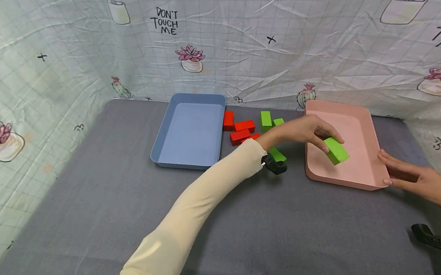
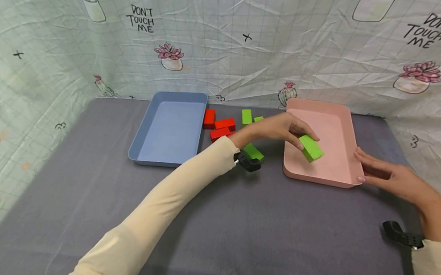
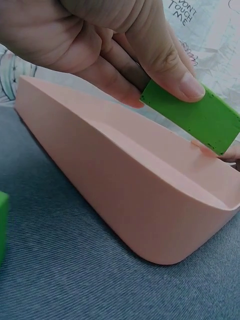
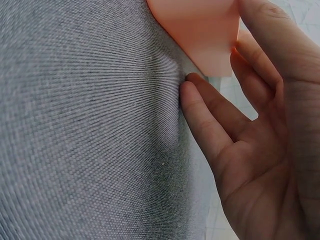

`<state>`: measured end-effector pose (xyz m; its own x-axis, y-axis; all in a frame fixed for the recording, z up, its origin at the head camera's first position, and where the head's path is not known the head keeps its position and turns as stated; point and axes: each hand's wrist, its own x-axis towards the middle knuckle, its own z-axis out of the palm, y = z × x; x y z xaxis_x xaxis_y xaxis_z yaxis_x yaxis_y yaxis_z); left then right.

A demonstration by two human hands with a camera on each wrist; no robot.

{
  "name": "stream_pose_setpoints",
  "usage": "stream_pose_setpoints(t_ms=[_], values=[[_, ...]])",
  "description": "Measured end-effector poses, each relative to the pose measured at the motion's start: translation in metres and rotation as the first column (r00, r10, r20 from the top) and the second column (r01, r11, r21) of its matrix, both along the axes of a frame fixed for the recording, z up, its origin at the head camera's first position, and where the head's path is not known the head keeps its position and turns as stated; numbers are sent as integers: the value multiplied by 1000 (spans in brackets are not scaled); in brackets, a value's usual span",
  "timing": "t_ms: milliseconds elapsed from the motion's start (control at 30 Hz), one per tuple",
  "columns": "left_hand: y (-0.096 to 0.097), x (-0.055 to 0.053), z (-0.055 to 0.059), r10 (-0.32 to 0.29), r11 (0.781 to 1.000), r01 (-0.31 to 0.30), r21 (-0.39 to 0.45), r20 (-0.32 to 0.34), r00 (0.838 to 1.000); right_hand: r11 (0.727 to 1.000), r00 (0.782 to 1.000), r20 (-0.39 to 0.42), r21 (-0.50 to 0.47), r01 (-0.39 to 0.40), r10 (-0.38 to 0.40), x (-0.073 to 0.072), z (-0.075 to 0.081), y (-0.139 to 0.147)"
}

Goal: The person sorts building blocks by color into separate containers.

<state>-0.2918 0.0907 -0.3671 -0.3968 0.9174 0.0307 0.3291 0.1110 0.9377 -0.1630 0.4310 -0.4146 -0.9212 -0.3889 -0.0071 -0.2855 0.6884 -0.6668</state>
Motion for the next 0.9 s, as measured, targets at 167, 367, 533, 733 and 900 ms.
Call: stream_pose_setpoints(t_ms=[167, 367, 533, 733, 900], values=[[9, -2, -1, -33, 999, 33, 2, -12, 999, 1000, 1000, -8, 9, 9, -9, 0, 0, 0], [22, -7, -5, -59, 998, 59, -7, -3, 998, 997, 998, 28, 54, 49, -51, 1, 4, 1], [32, -11, -8, -86, 996, 86, -3, -9, 996, 992, 993, 76, 94, 81, -88, -1, 5, 1], [42, -10, -3, -76, 993, 76, -88, 5, 997, 996, 996, 65, 64, 56, -60, -2, 3, 2], [45, -5, 1, -71, 993, 74, -91, 40, 997, 999, 998, 58, 28, 32, -34, -1, 1, 3]])
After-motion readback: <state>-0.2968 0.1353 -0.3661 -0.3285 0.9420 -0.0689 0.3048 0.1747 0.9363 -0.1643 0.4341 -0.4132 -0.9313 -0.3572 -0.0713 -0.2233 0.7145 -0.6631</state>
